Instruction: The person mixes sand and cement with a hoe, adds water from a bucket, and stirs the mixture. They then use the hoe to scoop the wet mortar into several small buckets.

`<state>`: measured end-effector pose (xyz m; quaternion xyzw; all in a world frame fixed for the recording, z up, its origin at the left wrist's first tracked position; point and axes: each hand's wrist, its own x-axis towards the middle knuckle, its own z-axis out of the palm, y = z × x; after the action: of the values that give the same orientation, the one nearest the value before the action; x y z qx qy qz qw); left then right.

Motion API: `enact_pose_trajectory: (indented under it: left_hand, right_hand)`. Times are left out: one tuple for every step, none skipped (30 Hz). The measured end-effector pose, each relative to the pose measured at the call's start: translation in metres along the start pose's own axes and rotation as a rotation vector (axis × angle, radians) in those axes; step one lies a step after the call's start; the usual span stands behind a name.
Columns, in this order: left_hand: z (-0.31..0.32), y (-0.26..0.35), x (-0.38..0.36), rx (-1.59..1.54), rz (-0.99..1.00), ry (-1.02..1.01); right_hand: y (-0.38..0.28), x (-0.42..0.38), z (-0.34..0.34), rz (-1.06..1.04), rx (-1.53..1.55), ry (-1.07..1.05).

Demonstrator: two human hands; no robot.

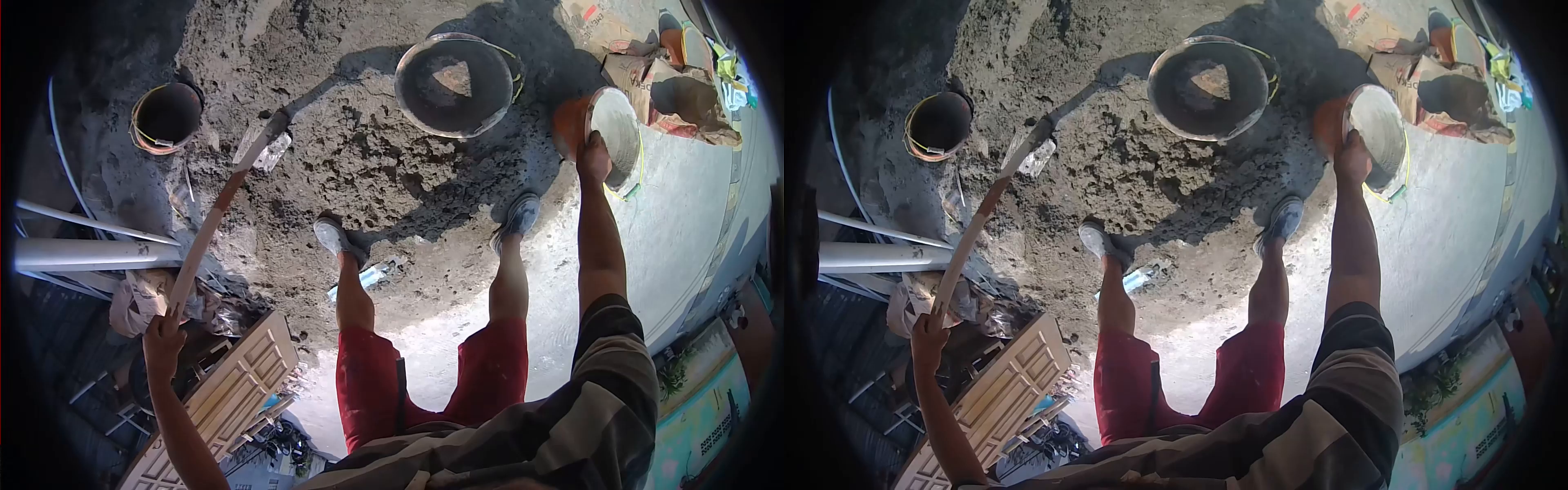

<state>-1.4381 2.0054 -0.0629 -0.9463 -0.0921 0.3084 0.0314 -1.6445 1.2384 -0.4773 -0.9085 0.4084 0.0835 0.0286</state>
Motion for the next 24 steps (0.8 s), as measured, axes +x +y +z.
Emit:
enact_pose_trajectory:
  left_hand:
    - [-0.001, 0.004, -0.001, -0.028, -0.021, -0.019]
    - [-0.001, 0.005, 0.0, -0.021, -0.026, -0.019]
    - [-0.002, 0.005, 0.0, -0.014, -0.038, -0.025]
    - [-0.003, 0.006, 0.0, -0.008, -0.049, -0.034]
    - [-0.003, 0.007, 0.0, -0.004, -0.051, -0.044]
    - [-0.003, 0.009, 0.001, -0.01, -0.045, -0.037]
    - [-0.003, 0.011, 0.001, -0.019, -0.041, -0.026]
    - [-0.003, 0.012, 0.0, -0.025, -0.043, -0.027]
    - [-0.003, 0.013, 0.0, -0.038, -0.065, -0.038]
    - [-0.004, 0.015, -0.001, -0.048, -0.088, -0.045]
    - [-0.005, 0.02, -0.002, -0.047, -0.092, -0.043]
    - [-0.005, 0.029, -0.004, -0.033, -0.085, -0.028]
    - [-0.005, 0.035, -0.006, -0.016, -0.079, -0.015]
    - [-0.005, 0.036, -0.007, -0.008, -0.091, -0.018]
    - [-0.004, 0.036, -0.008, -0.011, -0.097, -0.015]
    - [-0.003, 0.037, -0.008, -0.017, -0.1, -0.011]
    - [-0.001, 0.042, -0.01, -0.014, -0.104, -0.016]
    - [0.0, 0.05, -0.014, -0.007, -0.123, -0.01]
    - [0.001, 0.054, -0.016, -0.002, -0.142, -0.007]
    - [0.005, 0.054, -0.017, -0.006, -0.149, -0.014]
    - [0.009, 0.052, -0.02, -0.001, -0.176, -0.028]
    - [0.012, 0.05, -0.023, 0.007, -0.203, -0.042]
    - [0.017, 0.049, -0.025, 0.002, -0.21, -0.04]
    - [0.022, 0.048, -0.029, 0.023, -0.144, 0.021]
  right_hand:
    - [-0.003, 0.004, 0.013, -0.001, -0.012, -0.007]
    - [-0.005, 0.01, 0.024, 0.005, -0.047, -0.081]
    - [-0.01, 0.012, 0.035, 0.006, -0.047, -0.091]
    - [-0.013, 0.012, 0.049, 0.039, -0.065, -0.118]
    - [-0.011, 0.011, 0.058, 0.072, -0.085, -0.143]
    - [-0.038, -0.009, 0.038, 0.13, -0.103, -0.089]
    - [-0.057, -0.023, 0.038, 0.065, -0.057, 0.083]
    - [-0.075, -0.035, 0.044, -0.002, -0.007, 0.256]
    - [-0.095, -0.045, 0.047, 0.016, 0.12, 0.058]
    - [-0.114, -0.056, 0.066, 0.013, 0.364, 0.045]
    - [-0.142, -0.061, 0.077, 0.246, 0.447, -0.171]
    - [-0.169, -0.062, 0.087, 0.478, 0.525, -0.395]
    - [-0.188, -0.059, 0.093, 0.473, 0.526, -0.407]
    - [-0.205, -0.055, 0.098, 0.722, 0.963, -0.556]
    - [-0.218, -0.05, 0.102, 0.971, 1.401, -0.694]
    - [-0.225, -0.042, 0.105, 0.973, 1.398, -0.703]
    - [-0.228, -0.033, 0.107, 0.973, 1.417, -0.609]
    - [-0.232, -0.027, 0.108, 0.977, 1.43, -0.515]
    - [-0.237, -0.021, 0.108, 0.953, 1.433, -0.461]
    - [-0.245, -0.009, 0.107, 0.917, 1.438, -0.407]
    - [-0.251, 0.005, 0.108, 0.885, 1.449, -0.391]
    - [-0.256, 0.019, 0.11, 0.856, 1.461, -0.375]
    - [-0.266, 0.036, 0.102, 0.822, 1.492, -0.384]
    - [-0.276, 0.051, 0.096, 0.788, 1.525, -0.394]
